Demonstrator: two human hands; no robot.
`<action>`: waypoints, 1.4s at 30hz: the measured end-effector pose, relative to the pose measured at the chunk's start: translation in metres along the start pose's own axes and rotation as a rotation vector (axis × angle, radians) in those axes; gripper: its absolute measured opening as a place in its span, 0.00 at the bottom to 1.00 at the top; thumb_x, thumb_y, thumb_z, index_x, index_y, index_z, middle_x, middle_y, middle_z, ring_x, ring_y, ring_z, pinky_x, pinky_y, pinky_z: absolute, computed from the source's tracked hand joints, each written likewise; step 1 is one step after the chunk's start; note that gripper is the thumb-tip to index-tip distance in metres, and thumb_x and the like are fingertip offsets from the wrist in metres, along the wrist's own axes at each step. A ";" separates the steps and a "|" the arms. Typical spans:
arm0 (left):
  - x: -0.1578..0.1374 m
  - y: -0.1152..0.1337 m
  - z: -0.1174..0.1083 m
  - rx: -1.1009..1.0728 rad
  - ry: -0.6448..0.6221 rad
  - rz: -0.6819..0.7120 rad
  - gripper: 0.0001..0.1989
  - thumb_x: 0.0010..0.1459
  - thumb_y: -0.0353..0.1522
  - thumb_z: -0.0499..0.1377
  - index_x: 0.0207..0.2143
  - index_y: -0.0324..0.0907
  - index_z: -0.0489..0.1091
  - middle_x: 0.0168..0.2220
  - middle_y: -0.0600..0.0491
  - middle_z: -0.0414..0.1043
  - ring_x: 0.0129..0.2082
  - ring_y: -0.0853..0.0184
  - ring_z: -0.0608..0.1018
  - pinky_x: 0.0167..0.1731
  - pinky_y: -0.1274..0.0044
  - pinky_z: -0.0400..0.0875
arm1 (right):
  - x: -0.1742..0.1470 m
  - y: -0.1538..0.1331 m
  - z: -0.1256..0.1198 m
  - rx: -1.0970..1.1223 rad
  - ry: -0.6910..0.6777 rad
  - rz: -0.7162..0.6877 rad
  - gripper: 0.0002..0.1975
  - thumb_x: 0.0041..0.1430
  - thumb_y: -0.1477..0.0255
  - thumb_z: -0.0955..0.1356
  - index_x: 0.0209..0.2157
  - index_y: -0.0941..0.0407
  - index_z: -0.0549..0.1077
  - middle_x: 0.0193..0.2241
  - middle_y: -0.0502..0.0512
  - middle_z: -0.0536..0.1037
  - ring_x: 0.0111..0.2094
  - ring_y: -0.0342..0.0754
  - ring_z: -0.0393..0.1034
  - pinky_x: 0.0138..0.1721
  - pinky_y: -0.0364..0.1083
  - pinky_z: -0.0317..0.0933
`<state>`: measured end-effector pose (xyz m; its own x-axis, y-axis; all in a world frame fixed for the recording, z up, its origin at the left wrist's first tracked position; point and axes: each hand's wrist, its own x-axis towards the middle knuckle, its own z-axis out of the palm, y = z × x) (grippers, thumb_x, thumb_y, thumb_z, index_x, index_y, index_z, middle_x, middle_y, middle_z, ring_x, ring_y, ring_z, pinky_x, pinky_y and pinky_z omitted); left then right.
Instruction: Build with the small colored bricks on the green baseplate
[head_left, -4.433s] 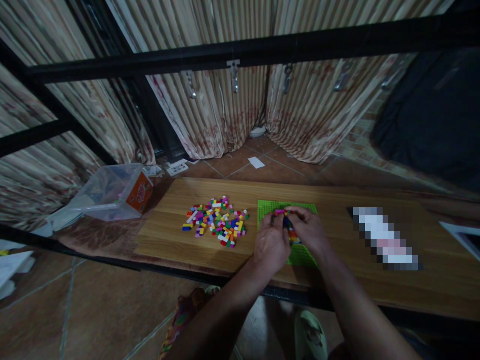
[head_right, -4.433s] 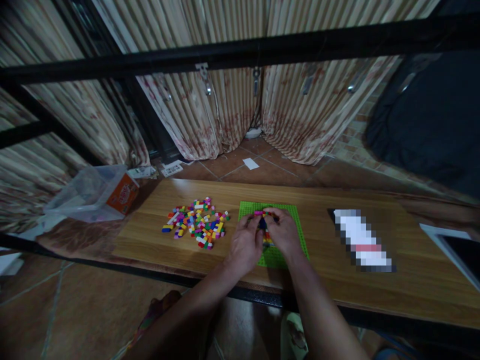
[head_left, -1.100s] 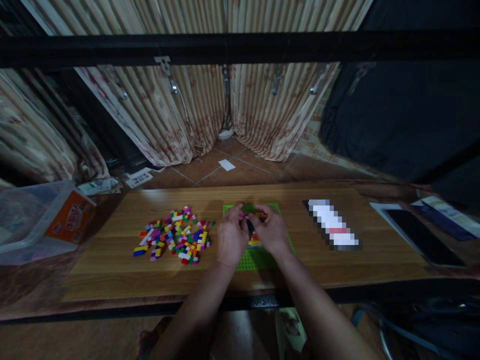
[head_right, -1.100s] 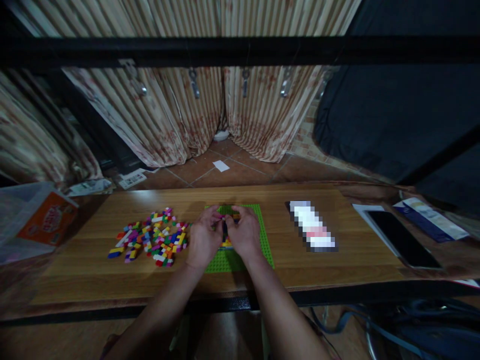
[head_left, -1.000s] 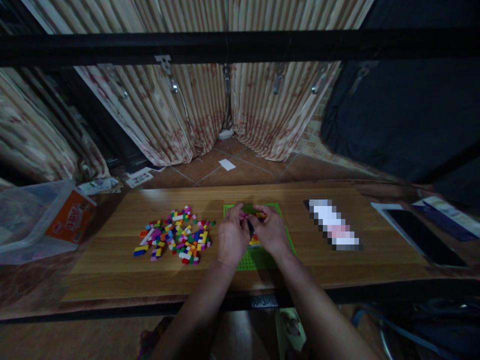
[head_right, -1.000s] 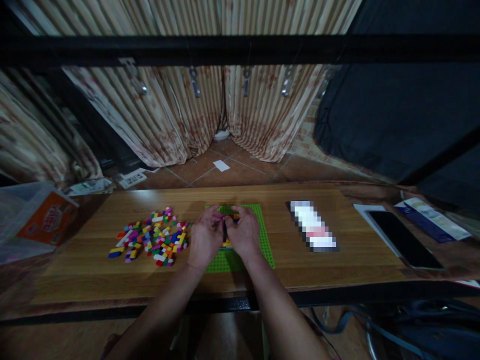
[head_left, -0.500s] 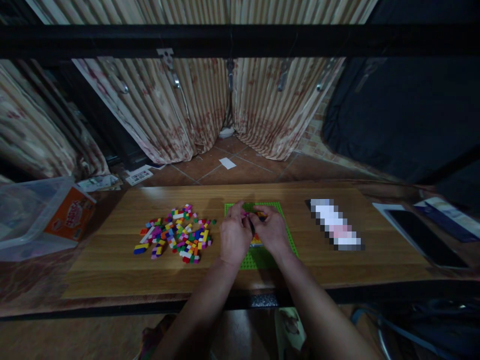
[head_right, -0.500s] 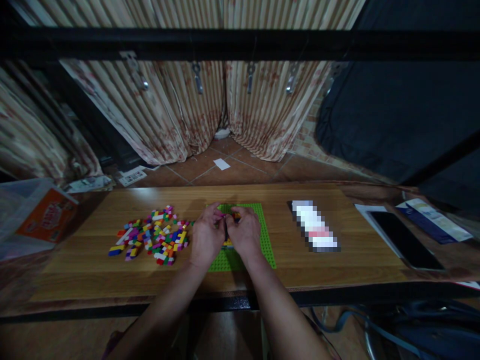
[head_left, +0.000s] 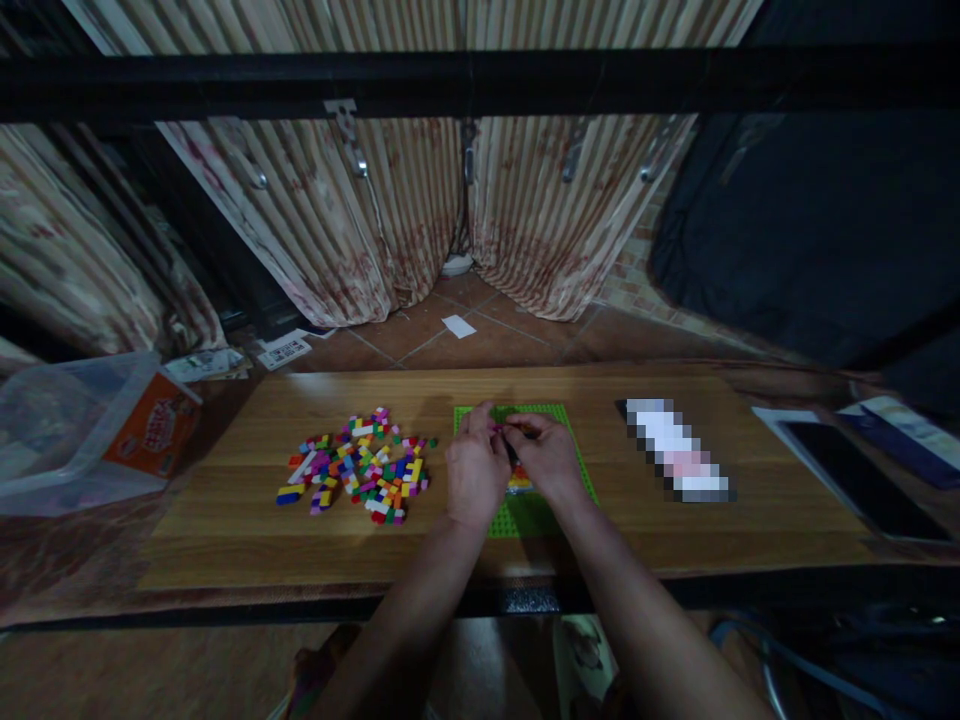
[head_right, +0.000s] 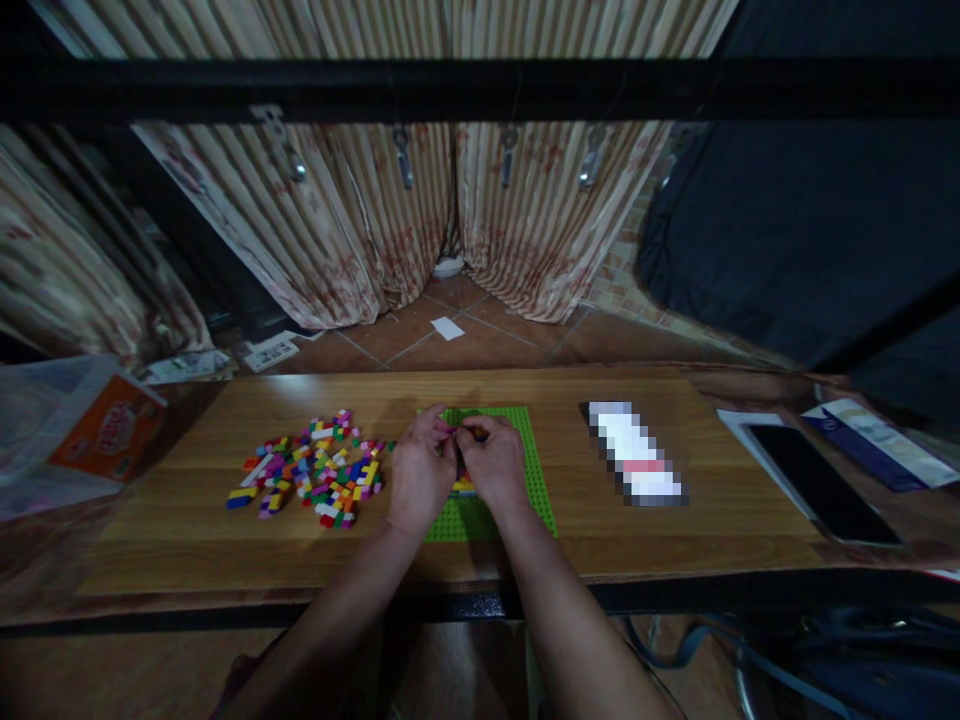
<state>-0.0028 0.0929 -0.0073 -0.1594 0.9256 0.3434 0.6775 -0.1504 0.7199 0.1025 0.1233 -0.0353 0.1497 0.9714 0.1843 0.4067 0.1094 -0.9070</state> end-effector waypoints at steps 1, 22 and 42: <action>0.000 0.000 0.000 0.001 -0.001 0.000 0.18 0.55 0.23 0.54 0.48 0.42 0.67 0.37 0.49 0.75 0.36 0.64 0.78 0.39 0.73 0.73 | 0.000 0.000 0.000 0.003 -0.002 -0.002 0.10 0.49 0.67 0.68 0.32 0.54 0.78 0.33 0.54 0.80 0.34 0.50 0.74 0.41 0.50 0.67; -0.003 -0.001 0.003 0.064 -0.016 0.053 0.17 0.57 0.23 0.53 0.48 0.41 0.68 0.40 0.48 0.76 0.40 0.63 0.78 0.43 0.72 0.73 | -0.002 0.001 -0.004 -0.050 -0.012 -0.051 0.14 0.57 0.70 0.61 0.35 0.54 0.78 0.38 0.56 0.77 0.40 0.50 0.72 0.47 0.50 0.64; -0.018 0.004 0.000 0.311 -0.114 0.239 0.19 0.60 0.23 0.50 0.53 0.39 0.66 0.41 0.47 0.76 0.43 0.62 0.75 0.46 0.71 0.71 | -0.003 -0.003 -0.006 -0.113 -0.080 -0.032 0.15 0.56 0.73 0.60 0.35 0.53 0.77 0.37 0.54 0.76 0.40 0.48 0.71 0.47 0.48 0.63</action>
<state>0.0030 0.0760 -0.0102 0.0981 0.9125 0.3971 0.8732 -0.2703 0.4055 0.1065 0.1191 -0.0306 0.0642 0.9820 0.1777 0.5101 0.1208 -0.8516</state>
